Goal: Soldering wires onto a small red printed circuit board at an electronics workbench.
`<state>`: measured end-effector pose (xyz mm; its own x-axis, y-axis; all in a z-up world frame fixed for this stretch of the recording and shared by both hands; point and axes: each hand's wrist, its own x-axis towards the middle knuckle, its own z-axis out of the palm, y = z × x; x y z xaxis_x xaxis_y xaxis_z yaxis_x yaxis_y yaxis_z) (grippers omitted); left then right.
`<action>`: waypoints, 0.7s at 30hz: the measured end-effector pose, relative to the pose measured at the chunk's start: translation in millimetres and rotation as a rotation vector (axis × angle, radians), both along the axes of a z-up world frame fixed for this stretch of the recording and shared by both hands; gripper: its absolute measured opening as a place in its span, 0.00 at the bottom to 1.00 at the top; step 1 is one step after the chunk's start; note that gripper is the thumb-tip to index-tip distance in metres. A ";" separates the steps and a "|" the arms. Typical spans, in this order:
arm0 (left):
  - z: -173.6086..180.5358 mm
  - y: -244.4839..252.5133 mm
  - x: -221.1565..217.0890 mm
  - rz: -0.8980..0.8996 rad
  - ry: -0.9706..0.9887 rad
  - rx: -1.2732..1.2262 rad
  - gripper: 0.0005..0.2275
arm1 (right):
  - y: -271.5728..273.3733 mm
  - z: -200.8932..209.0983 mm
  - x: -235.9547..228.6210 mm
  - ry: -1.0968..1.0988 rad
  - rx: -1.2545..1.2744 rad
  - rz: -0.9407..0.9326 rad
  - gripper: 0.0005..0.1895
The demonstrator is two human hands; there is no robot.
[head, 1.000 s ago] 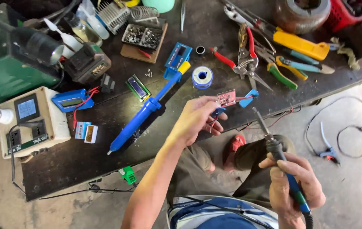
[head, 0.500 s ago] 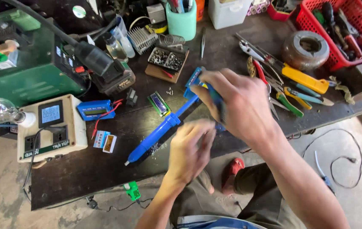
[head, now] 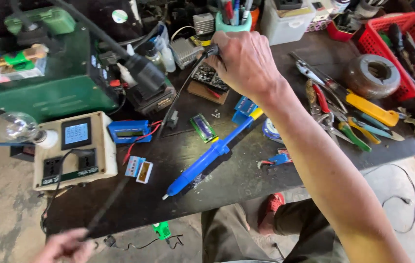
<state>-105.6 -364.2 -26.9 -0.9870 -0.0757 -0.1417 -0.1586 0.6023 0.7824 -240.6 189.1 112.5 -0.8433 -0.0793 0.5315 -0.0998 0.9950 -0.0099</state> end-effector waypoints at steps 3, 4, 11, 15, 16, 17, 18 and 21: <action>23.5 1.6 -39.5 -0.115 0.647 -0.718 0.12 | -8.0 -9.8 -26.2 -0.238 0.050 -0.197 0.24; 24.6 2.3 -49.6 -0.083 0.635 -0.743 0.12 | -4.5 -20.5 -31.3 -0.235 0.041 -0.158 0.24; 62.6 35.6 -128.5 -0.008 0.409 -0.481 0.21 | -7.1 -48.5 -27.9 -0.248 0.002 -0.167 0.23; 96.3 71.6 -138.8 0.059 0.031 -0.231 0.23 | -17.9 -24.8 9.4 -0.261 -0.078 -0.183 0.40; 82.0 57.0 -146.0 0.034 0.004 -0.235 0.23 | -14.1 -22.9 21.8 -0.290 -0.082 -0.205 0.40; 65.2 45.1 -153.4 0.054 0.067 -0.201 0.22 | -8.2 -22.8 33.9 -0.132 -0.052 -0.080 0.39; 40.7 41.9 -163.2 0.054 0.121 -0.157 0.22 | 3.9 -24.8 53.1 0.017 -0.013 0.025 0.39; 31.0 30.3 -158.6 -0.112 0.352 -0.260 0.13 | 3.7 -11.2 106.0 -0.072 -0.347 0.248 0.22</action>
